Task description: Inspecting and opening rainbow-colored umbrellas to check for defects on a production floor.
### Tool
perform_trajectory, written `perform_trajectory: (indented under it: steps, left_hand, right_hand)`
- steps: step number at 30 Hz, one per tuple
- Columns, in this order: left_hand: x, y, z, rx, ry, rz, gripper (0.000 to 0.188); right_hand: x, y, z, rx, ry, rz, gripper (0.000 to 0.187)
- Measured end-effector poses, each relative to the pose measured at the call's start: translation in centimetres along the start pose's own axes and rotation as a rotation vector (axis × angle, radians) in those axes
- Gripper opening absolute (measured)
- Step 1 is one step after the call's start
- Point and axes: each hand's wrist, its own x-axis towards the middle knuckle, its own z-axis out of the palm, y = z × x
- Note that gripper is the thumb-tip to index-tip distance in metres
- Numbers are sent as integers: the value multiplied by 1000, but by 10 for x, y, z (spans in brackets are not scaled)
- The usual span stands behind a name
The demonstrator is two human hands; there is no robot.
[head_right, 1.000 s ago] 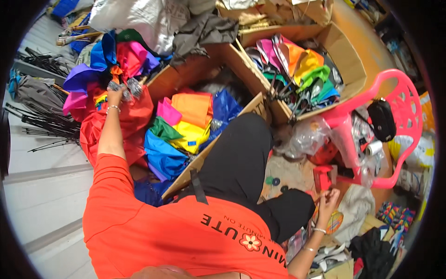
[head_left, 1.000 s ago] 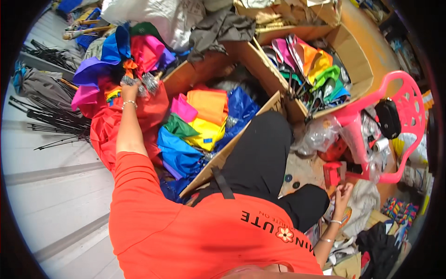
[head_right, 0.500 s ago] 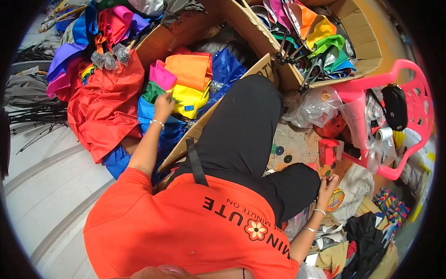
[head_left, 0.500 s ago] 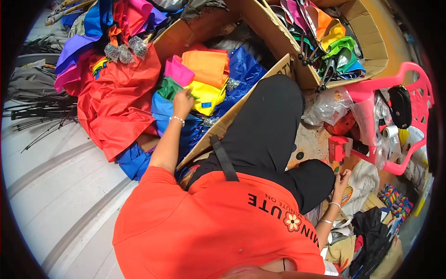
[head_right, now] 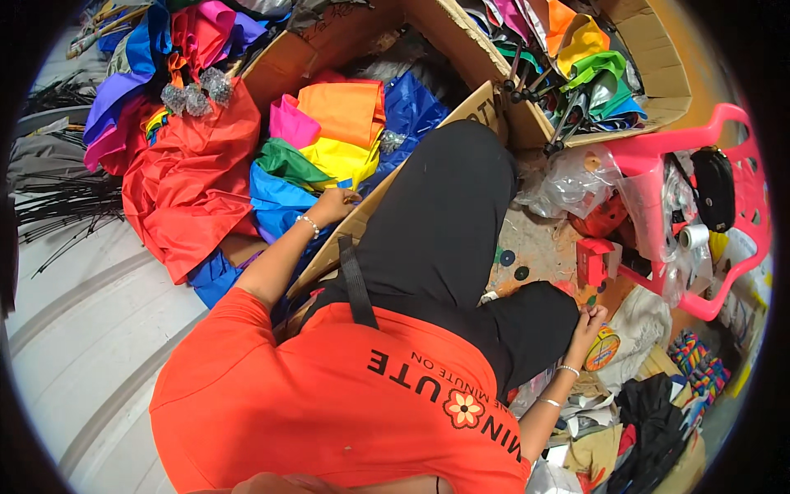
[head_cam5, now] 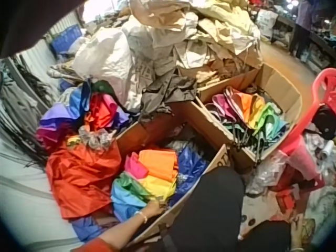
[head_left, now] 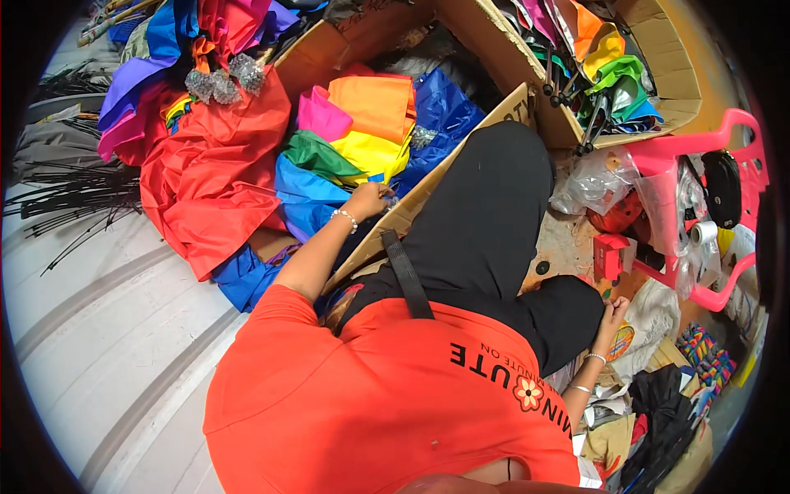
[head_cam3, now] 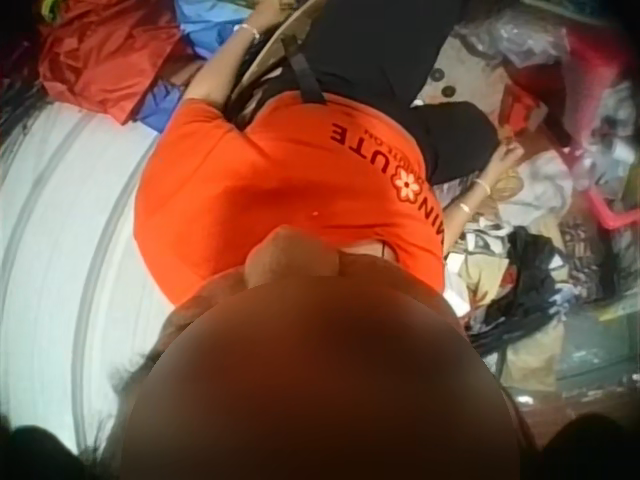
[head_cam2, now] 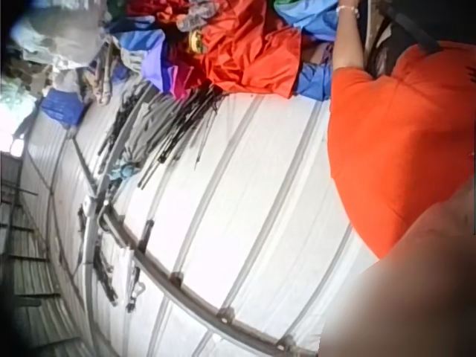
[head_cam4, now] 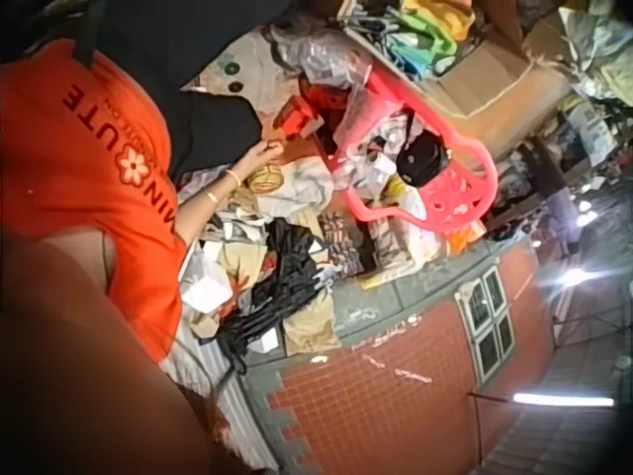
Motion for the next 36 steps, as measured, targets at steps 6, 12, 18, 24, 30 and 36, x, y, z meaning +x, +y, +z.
perform_trajectory:
  steps: [6, 12, 18, 24, 30, 36]
  left_hand:
    - [-33, -29, 0, 275, -149, -66, 23]
    - [-29, -5, -19, 127, -193, -66, 23]
    - [62, 54, -28, -354, 215, 83, 20]
    - [162, 63, -16, -225, 345, 370, 39]
    - [182, 41, 8, 384, 90, 132, 32]
    - [168, 20, 28, 475, 56, 64, 33]
  right_hand:
    - [0, 2, -2, 28, -11, 17, 9]
    - [1, 2, 1, 67, -11, 26, 10]
    - [5, -6, 10, 67, 6, 19, 11]
    - [-4, -26, 21, 81, 91, 1, 13]
    - [-4, -36, 22, 148, 137, 40, 14]
    - [-1, -35, 23, 181, 137, 55, 13]
